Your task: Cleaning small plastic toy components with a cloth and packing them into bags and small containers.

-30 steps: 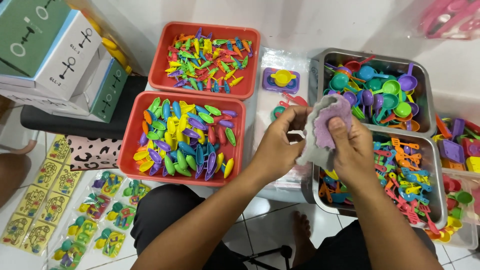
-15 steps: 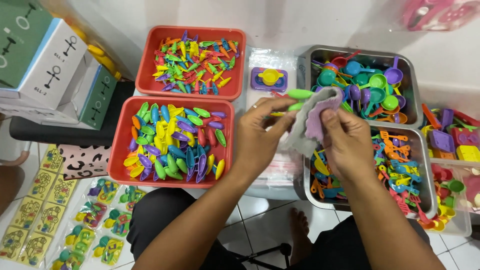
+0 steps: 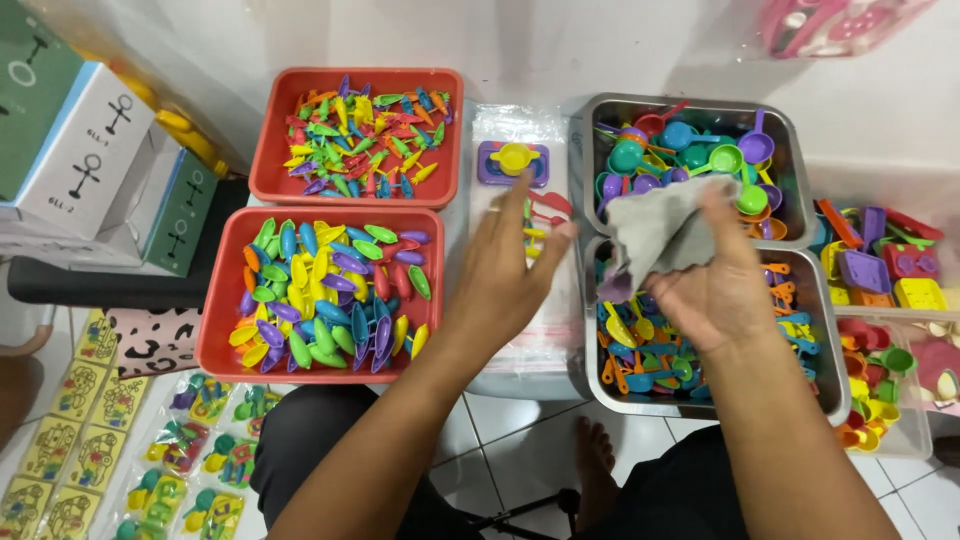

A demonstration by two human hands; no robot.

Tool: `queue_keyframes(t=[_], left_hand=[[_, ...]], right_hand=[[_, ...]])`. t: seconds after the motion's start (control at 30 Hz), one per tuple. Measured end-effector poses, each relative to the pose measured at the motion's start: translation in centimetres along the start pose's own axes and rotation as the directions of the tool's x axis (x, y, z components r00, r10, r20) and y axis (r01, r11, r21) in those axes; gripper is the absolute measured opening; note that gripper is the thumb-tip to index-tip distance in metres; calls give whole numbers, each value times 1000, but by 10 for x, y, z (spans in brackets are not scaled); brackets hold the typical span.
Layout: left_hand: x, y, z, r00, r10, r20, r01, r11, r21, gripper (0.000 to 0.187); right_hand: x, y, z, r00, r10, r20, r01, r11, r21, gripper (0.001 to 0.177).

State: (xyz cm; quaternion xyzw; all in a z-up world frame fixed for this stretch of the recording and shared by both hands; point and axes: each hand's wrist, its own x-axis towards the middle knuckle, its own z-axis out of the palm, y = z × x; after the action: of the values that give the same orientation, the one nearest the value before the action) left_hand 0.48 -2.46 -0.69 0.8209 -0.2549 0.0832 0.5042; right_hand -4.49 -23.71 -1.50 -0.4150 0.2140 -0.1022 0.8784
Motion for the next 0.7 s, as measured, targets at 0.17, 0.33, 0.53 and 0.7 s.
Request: queue_keyframes(t=[0.17,0.33,0.53,0.7], left_hand=[[0,22,3,931,-176,320,316,826,-466,74],[-1,0,11,944,-207,257,323,742,-588,35],[3,-1,-10,974,-218,57,212,802,-559,13],[5,12,-35,999,-38,-17,30,934,-357,30]], right_hand=[[5,12,-5,994,67,81,-70,997,27,45],[-25,-2,38,969,13,247,-52,987,154,69],[-21,7,33,967,36,254,-35,999,-9,62],[6,46,-14,972,-21,234,76,970,-230,28]])
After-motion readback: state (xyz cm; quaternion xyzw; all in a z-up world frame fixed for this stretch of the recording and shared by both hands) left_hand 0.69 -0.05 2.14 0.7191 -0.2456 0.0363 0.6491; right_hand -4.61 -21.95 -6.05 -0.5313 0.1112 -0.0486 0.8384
